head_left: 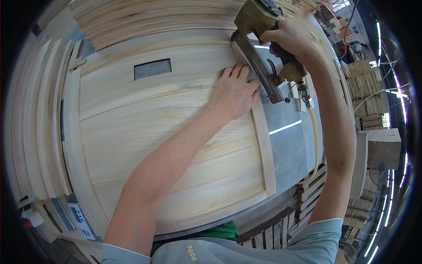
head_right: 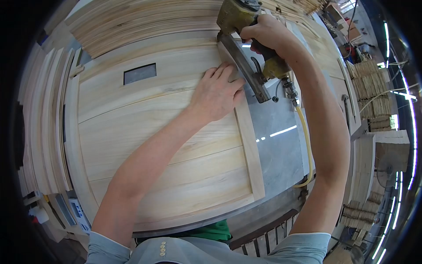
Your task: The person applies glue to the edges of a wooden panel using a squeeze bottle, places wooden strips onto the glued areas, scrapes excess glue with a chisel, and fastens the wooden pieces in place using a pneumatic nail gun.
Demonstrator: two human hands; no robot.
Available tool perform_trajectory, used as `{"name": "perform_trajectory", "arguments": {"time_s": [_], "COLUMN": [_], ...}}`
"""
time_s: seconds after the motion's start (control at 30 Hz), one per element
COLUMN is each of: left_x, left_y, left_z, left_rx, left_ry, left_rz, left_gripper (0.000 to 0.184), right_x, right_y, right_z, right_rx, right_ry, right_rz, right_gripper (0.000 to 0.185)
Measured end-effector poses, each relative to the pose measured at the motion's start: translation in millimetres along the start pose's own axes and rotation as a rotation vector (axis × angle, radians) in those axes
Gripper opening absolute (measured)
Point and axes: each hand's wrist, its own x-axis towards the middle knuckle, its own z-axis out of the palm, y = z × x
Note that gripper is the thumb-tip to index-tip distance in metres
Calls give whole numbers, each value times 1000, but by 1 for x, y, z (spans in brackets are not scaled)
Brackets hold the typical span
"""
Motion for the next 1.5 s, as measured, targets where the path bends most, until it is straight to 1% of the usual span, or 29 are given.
{"name": "perform_trajectory", "arguments": {"time_s": [0.1, 0.23, 0.3, 0.37, 0.47, 0.5, 0.57, 0.67, 0.77, 0.8, 0.9, 1.0, 1.2, 1.33, 1.43, 1.5], "left_x": [1, -2, -2, -3, -6, -12, -16, -65, -86, -90, -100, -105, -115, -119, -121, -121], "left_y": [0, -2, -1, -3, -6, 5, 37, 104, 156, 163, 163, 166, 171, 173, 173, 173], "left_z": [1, 1, 3, 4, 15, 10, -15, -27, -53, -61, -58, -59, -52, -48, -47, -47], "left_rx": [1, 22, 31, 49, 192, 140, 21, -230, -247, -216, -135, -92, -31, -36, -61, -90], "left_ry": [4, 10, 8, -22, -46, -173, -434, -611, -737, -782, -752, -744, -645, -602, -582, -576], "left_rz": [-1, 4, 10, 21, 98, 140, 228, 338, 330, 314, 345, 347, 334, 312, 306, 294], "left_gripper": [20, 21, 22, 23, 26, 27, 29, 34, 42, 54, 61, 63, 58, 56, 55, 55], "right_x": [-2, -32, -68, -121, -209, -236, -286, -353, -402, -415, -436, -449, -452, -446, -441, -436], "right_y": [-4, 6, 19, 18, 21, 26, 47, 67, 81, 84, 82, 82, 84, 83, 78, 75], "right_z": [0, -10, -31, -47, -55, -55, -60, -50, -35, -29, -17, -4, 5, 8, 12, 9], "right_rx": [15, 118, 131, 178, 246, 267, 237, 279, 338, 370, 407, 440, 372, 359, 303, 281], "right_ry": [-7, 50, 70, 98, 170, 198, 166, 153, 222, 226, 231, 229, 188, 142, 155, 69], "right_rz": [32, -15, -45, 5, 81, 119, 193, 274, 328, 336, 376, 379, 377, 330, 335, 367], "right_gripper": [25, 24, 27, 25, 24, 23, 28, 26, 26, 27, 27, 27, 30, 32, 32, 27]}}
